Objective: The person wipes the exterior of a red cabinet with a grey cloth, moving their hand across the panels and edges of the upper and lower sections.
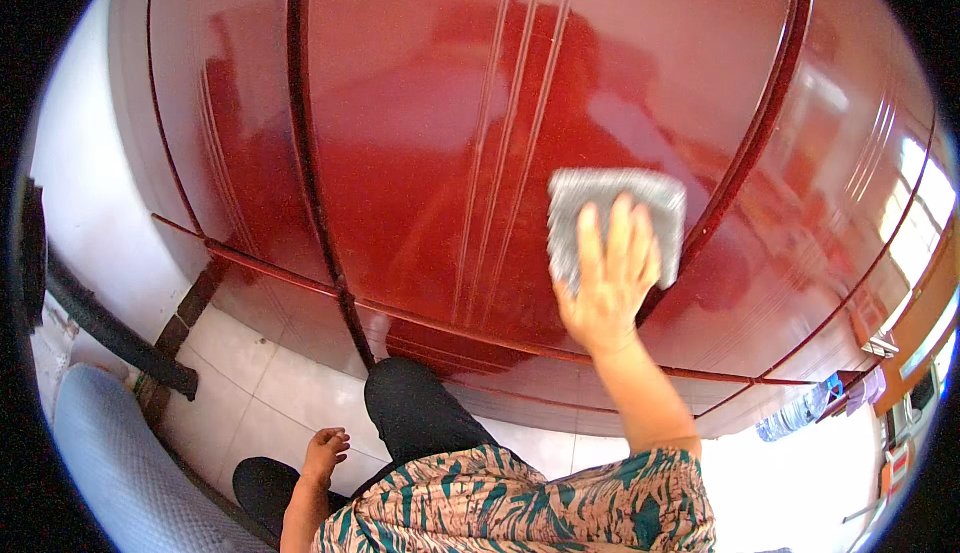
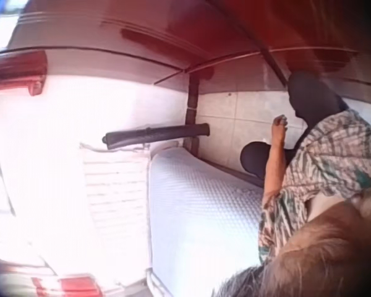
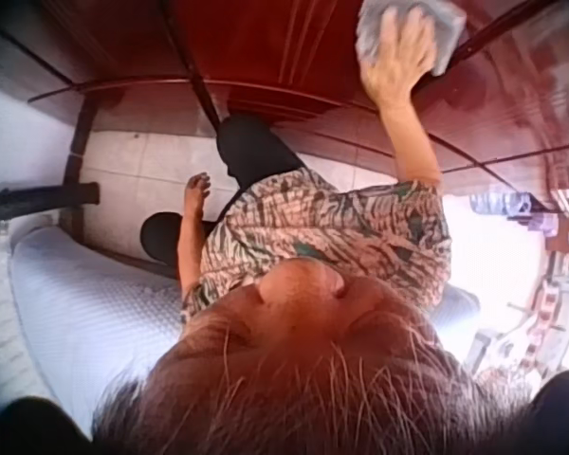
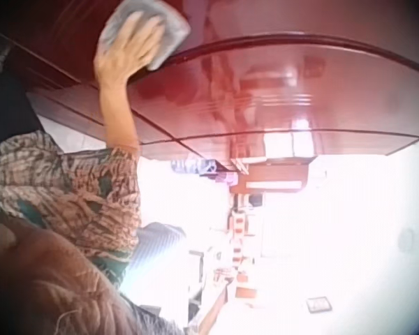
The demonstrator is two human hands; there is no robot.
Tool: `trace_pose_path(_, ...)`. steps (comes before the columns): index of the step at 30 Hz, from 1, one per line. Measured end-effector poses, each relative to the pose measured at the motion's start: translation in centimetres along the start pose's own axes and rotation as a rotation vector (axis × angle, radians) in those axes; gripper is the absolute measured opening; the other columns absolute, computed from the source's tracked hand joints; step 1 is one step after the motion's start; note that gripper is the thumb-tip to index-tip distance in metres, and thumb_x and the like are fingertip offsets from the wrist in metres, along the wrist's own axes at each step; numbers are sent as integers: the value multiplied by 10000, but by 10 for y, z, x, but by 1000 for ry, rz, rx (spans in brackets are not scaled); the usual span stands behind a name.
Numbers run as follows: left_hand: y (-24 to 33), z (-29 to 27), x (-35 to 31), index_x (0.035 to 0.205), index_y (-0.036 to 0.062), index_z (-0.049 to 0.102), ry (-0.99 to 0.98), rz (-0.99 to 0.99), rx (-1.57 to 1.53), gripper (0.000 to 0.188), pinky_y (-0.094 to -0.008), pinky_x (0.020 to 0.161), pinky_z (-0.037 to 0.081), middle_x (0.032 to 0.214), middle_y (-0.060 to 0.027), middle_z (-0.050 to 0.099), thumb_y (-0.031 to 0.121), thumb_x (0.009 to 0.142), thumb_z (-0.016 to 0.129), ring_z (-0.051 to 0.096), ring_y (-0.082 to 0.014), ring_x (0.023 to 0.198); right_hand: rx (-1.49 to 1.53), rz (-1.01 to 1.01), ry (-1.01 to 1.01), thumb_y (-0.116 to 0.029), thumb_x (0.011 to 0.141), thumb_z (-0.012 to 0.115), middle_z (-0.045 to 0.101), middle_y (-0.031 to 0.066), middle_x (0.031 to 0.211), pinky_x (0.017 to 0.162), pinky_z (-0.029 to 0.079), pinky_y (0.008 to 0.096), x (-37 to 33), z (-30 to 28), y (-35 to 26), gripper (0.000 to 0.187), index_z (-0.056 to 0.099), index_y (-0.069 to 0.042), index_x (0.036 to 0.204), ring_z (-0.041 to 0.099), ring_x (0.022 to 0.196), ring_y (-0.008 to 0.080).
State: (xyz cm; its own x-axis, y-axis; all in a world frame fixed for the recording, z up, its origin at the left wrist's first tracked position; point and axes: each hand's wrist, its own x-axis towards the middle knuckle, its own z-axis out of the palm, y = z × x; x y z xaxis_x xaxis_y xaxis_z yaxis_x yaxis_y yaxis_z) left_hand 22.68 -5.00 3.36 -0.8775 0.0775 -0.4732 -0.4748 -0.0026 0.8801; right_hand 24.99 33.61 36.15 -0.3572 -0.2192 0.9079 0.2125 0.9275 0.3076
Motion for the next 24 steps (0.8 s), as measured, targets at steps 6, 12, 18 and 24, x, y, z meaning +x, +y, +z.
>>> trace_pose_path(6, -6, -3, 4, 1104, 52, 589, 56, 27, 89, 276, -297, 695, 479, 934, -38, 634, 205, 876, 609, 583, -138, 815, 38, 21, 262, -276, 913, 519, 246, 133, 1526, 1116, 123, 464, 122, -18, 6, 583, 344, -118, 1447, 183, 1422, 301)
trace_pose_path(12, -11, 3, 9, 1154, 37, 578, -10, 44, 145, 337, -336, 777, 483, 1020, -71, 638, 218, 873, 617, 598, -183, 900, 123, -194, -124, -204, 706, 666, 311, 100, 1506, 1088, 212, 428, 66, 1, -43, 780, 382, -193, 1433, 310, 1374, 272)
trace_pose_path(18, -31, -5, 16, 1095, 6, 626, 41, 151, 253, 310, -323, 818, 490, 995, -139, 670, 214, 865, 626, 629, -223, 908, 416, -570, -612, -147, 856, 441, 446, 122, 1391, 1044, 333, 341, -73, 30, -68, 567, 377, -57, 1412, 457, 1241, 229)
trace_pose_path(24, -25, 0, 13, 1099, -8, 619, 16, 172, 353, 332, -350, 850, 490, 1028, -180, 668, 229, 866, 616, 637, -274, 966, 422, -608, -572, -139, 823, 492, 447, 88, 1410, 1045, 334, 334, -43, 32, -58, 595, 398, -89, 1409, 455, 1262, 203)
